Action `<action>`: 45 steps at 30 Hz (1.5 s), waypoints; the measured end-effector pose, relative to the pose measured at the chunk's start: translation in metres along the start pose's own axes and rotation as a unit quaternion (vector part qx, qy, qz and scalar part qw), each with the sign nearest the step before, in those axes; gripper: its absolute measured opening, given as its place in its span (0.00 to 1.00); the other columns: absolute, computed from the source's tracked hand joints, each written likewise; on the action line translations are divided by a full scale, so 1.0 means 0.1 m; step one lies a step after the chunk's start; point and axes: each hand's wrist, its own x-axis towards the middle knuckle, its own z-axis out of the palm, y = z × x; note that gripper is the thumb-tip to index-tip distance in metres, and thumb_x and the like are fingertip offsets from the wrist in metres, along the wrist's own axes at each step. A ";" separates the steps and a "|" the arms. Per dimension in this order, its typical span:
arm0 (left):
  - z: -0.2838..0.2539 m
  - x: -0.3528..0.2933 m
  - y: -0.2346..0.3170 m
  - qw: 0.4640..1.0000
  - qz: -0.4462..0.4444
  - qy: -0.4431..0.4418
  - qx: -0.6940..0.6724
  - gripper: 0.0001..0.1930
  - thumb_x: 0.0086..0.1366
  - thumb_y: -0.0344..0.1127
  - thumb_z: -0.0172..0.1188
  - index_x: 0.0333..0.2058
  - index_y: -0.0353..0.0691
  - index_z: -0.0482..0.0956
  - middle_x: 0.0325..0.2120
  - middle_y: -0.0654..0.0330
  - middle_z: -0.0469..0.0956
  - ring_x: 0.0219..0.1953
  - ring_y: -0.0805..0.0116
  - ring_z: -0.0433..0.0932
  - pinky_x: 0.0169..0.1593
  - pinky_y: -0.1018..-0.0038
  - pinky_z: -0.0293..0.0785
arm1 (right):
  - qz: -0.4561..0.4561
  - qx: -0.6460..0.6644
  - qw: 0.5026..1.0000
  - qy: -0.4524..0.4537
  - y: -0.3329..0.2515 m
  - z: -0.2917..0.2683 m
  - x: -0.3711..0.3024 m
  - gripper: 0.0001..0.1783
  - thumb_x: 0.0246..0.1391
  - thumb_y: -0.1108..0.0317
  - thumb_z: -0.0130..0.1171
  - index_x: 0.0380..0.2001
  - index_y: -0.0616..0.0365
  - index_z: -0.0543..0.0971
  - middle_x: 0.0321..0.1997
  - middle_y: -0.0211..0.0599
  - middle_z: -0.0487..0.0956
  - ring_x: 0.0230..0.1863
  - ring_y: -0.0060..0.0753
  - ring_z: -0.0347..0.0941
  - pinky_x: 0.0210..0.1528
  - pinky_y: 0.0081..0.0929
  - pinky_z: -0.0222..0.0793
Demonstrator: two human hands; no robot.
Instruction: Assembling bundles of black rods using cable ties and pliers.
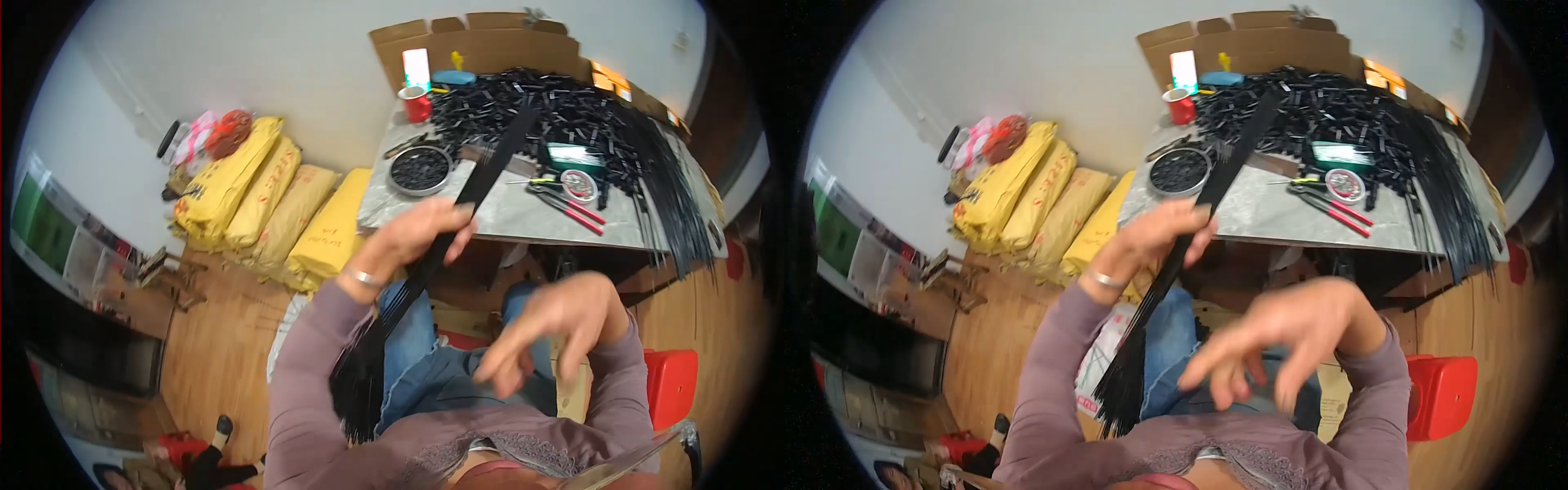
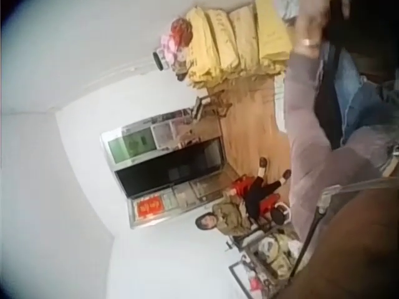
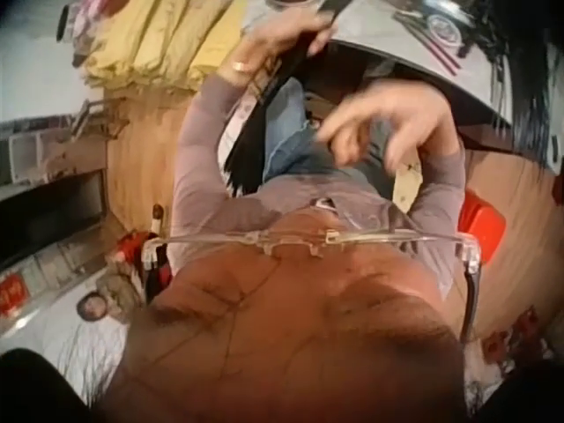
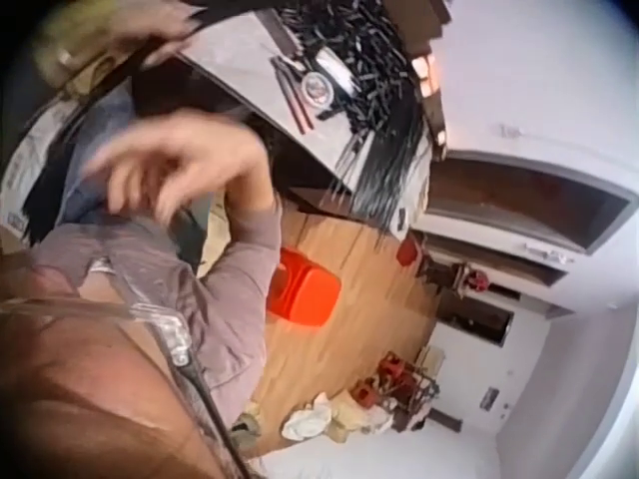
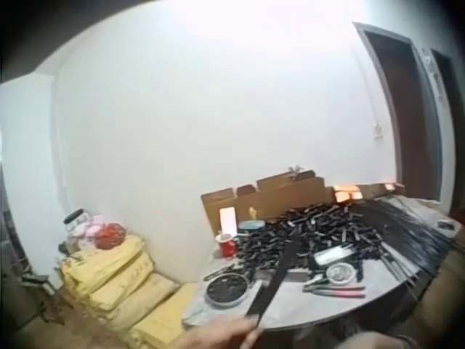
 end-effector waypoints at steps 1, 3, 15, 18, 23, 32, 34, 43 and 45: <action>-0.04 -0.02 0.21 0.998 0.039 0.027 0.045 0.16 0.67 0.46 0.52 0.31 0.38 0.73 0.17 0.65 0.72 0.17 0.76 0.71 0.21 0.78 0.68 | 0.005 -0.060 0.998 -0.004 0.15 0.09 0.09 0.49 0.49 0.56 0.67 0.64 0.70 0.53 0.54 0.50 0.73 0.49 0.39 0.74 0.49 0.32 0.71; -0.11 0.08 0.45 0.992 0.127 0.019 0.015 0.14 0.68 0.44 0.52 0.32 0.38 0.73 0.19 0.65 0.72 0.19 0.74 0.72 0.24 0.78 0.70 | -0.058 -0.071 0.977 0.194 0.00 0.15 -0.09 0.43 0.50 0.51 0.64 0.60 0.69 0.60 0.53 0.52 0.73 0.46 0.38 0.75 0.46 0.33 0.73; 0.16 -0.26 -1.46 0.933 0.157 0.325 0.004 0.15 0.69 0.40 0.50 0.33 0.32 0.74 0.21 0.62 0.75 0.24 0.76 0.75 0.30 0.78 0.73 | 0.384 -0.185 0.801 0.421 1.90 0.14 0.10 0.31 0.43 0.66 0.69 0.51 0.67 0.72 0.44 0.49 0.80 0.46 0.43 0.76 0.48 0.34 0.71; 0.40 -0.28 -1.76 0.924 0.159 0.336 -0.086 0.14 0.69 0.40 0.51 0.32 0.33 0.72 0.19 0.62 0.74 0.23 0.77 0.73 0.29 0.80 0.70 | 0.329 -0.105 0.847 0.404 2.94 0.26 0.13 0.28 0.45 0.69 0.67 0.50 0.66 0.72 0.48 0.46 0.78 0.46 0.36 0.76 0.45 0.33 0.71; 0.66 -0.70 -1.50 0.892 0.163 0.420 -0.021 0.14 0.69 0.41 0.52 0.34 0.34 0.69 0.19 0.65 0.72 0.21 0.80 0.70 0.27 0.81 0.67 | 0.257 0.024 0.911 0.322 3.23 0.43 0.64 0.22 0.57 0.63 0.59 0.49 0.68 0.72 0.48 0.38 0.76 0.48 0.30 0.71 0.54 0.28 0.67; 0.87 -1.03 -1.85 0.864 0.176 0.462 -0.090 0.14 0.70 0.42 0.49 0.38 0.35 0.70 0.19 0.66 0.69 0.22 0.80 0.69 0.29 0.82 0.68 | 0.241 -0.022 0.958 0.153 3.69 0.63 0.59 0.26 0.59 0.60 0.56 0.57 0.59 0.68 0.57 0.45 0.72 0.58 0.40 0.65 0.61 0.34 0.59; 0.86 -1.06 -1.78 0.864 0.169 0.462 -0.106 0.14 0.70 0.42 0.49 0.36 0.35 0.69 0.19 0.66 0.69 0.22 0.80 0.69 0.29 0.81 0.69 | 0.262 -0.060 0.950 0.157 3.71 0.59 0.48 0.19 0.59 0.65 0.56 0.51 0.62 0.72 0.51 0.41 0.77 0.52 0.38 0.71 0.54 0.32 0.64; 1.01 -1.11 -1.87 0.877 0.186 0.420 -0.137 0.18 0.70 0.42 0.49 0.35 0.27 0.69 0.19 0.65 0.71 0.22 0.80 0.70 0.29 0.81 0.70 | 0.280 -0.204 0.932 0.107 3.86 0.77 0.32 0.24 0.59 0.65 0.50 0.58 0.59 0.66 0.62 0.47 0.66 0.63 0.47 0.59 0.63 0.37 0.54; 0.94 -1.15 -1.73 0.900 0.193 0.371 -0.123 0.19 0.70 0.43 0.49 0.35 0.27 0.70 0.20 0.64 0.72 0.23 0.80 0.71 0.31 0.81 0.71 | 0.315 -0.212 0.918 0.113 3.72 0.76 0.32 0.20 0.58 0.67 0.51 0.53 0.60 0.69 0.56 0.49 0.70 0.59 0.50 0.63 0.61 0.39 0.58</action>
